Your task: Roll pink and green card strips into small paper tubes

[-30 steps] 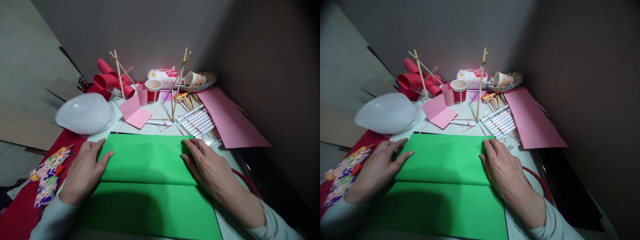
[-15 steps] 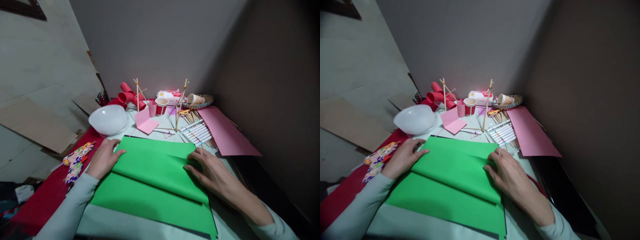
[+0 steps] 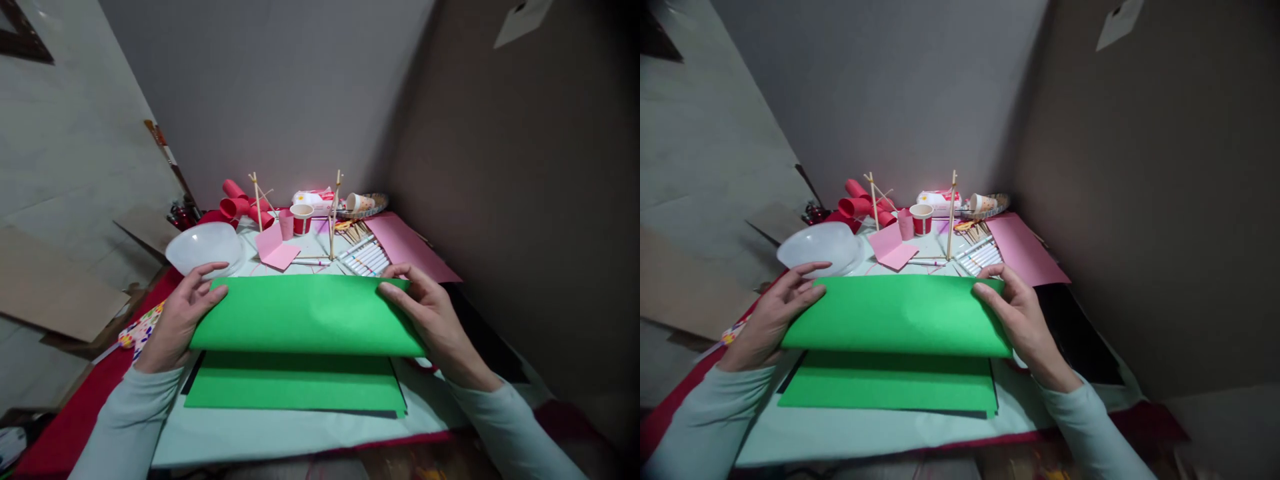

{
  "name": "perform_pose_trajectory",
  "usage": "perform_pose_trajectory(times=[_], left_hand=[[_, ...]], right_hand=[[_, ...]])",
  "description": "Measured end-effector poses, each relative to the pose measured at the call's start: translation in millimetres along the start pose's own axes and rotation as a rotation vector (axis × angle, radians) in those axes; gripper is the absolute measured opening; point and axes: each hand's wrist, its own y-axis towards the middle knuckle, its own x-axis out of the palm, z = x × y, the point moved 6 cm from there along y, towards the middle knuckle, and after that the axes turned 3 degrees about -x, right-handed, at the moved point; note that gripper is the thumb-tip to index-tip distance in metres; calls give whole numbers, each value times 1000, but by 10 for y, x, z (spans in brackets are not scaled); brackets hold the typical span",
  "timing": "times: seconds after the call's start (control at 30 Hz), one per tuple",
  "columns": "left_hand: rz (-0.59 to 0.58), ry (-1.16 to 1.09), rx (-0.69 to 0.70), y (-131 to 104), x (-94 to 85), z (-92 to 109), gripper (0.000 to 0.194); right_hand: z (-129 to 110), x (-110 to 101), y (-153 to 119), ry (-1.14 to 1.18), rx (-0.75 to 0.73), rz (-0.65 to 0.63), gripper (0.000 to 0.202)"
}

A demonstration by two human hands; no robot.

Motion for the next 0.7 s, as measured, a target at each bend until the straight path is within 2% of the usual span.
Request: perform_pose_trajectory(times=[0.07, 0.2, 0.33, 0.47, 0.57, 0.7], left_hand=[[4, -84, -40, -39, -29, -10, 61], [37, -107, -69, -57, -86, -38, 49], [51, -162, -128, -39, -110, -72, 50], [69, -190, -180, -39, -109, -102, 54], [82, -218, -182, -40, -105, -117, 55], [103, -242, -161, -33, -113, -141, 53]], right_hand=[[6, 10, 12, 4, -7, -10, 31], [48, 57, 32, -10, -8, -62, 31], [91, 117, 37, -30, -2, -134, 28], [102, 138, 68, -106, -39, -143, 26], [71, 163, 110, -113, -55, -131, 30], [-30, 223, 177, -100, -67, -125, 25]])
